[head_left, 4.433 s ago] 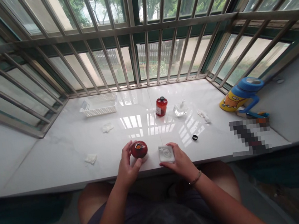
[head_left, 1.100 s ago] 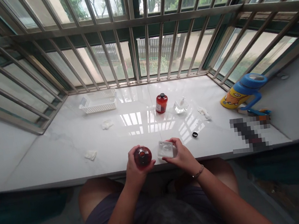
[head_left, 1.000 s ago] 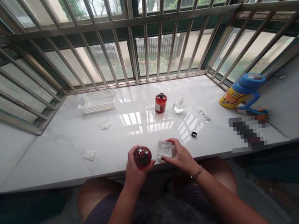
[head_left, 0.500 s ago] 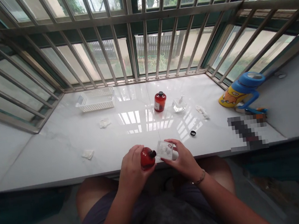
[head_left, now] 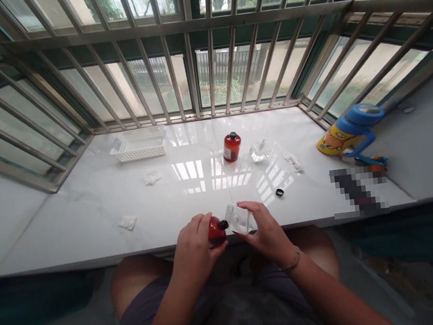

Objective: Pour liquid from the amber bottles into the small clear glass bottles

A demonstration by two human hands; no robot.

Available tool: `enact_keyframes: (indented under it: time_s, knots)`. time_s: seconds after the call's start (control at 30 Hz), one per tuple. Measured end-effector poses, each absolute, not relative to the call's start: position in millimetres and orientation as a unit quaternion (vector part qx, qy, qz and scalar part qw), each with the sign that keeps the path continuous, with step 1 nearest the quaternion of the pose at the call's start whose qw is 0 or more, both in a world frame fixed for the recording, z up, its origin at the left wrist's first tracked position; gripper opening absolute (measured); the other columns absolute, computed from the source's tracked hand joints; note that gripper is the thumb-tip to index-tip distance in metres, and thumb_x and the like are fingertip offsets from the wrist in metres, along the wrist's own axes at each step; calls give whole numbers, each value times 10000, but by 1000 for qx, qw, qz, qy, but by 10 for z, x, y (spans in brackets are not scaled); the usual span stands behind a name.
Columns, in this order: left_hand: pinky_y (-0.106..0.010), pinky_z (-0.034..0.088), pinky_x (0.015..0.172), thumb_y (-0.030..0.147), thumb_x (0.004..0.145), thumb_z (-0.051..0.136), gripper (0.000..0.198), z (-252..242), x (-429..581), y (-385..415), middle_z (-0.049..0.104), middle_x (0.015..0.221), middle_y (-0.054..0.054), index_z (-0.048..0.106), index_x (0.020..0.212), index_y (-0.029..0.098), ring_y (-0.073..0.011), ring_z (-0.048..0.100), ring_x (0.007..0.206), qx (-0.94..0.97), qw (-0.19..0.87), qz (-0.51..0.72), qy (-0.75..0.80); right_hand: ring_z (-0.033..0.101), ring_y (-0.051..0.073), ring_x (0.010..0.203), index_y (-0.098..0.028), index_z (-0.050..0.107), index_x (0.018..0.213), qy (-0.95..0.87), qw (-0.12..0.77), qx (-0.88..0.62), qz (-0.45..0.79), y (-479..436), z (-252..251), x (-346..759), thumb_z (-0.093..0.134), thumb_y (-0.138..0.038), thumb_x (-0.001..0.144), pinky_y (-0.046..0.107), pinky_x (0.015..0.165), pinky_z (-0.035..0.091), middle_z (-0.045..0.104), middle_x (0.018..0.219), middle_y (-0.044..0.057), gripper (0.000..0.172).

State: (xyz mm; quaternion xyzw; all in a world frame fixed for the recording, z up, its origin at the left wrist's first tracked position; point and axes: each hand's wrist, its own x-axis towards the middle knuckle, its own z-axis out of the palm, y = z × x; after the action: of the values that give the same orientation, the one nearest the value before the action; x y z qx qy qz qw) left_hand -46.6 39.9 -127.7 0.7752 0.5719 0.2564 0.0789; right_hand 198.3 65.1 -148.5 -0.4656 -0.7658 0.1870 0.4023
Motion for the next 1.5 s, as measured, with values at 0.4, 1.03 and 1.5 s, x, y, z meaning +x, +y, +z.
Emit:
enact_keyframes:
  time_s: [0.4,1.03,1.5]
  knots:
    - [-535,611,1002,269,742,963,825,-1224,-450,384,688,1347,-138,540,1450,251,-378,715,1170,762,142,278,567,614,333,1345,-296,458,1542,-809,376,-429,144,636,-1317,2020,722,-43,875,592,1147,552,661,1423,125,761]
    - [-540,611,1010,250,736,970,792,-1235,-410,411,701,1300,-119,562,1414,258,-366,710,1171,753,194,288,559,598,333,1374,-310,471,1570,-831,336,-422,137,655,-1231,2056,611,38,790,611,1187,529,649,1461,105,865]
    - [-525,614,1020,248,724,961,746,-1282,-403,405,707,1286,-102,602,1378,269,-347,718,1172,725,241,318,562,593,339,1378,-321,455,1606,-843,322,-413,122,652,-1158,2058,569,49,774,613,1187,534,644,1469,99,917]
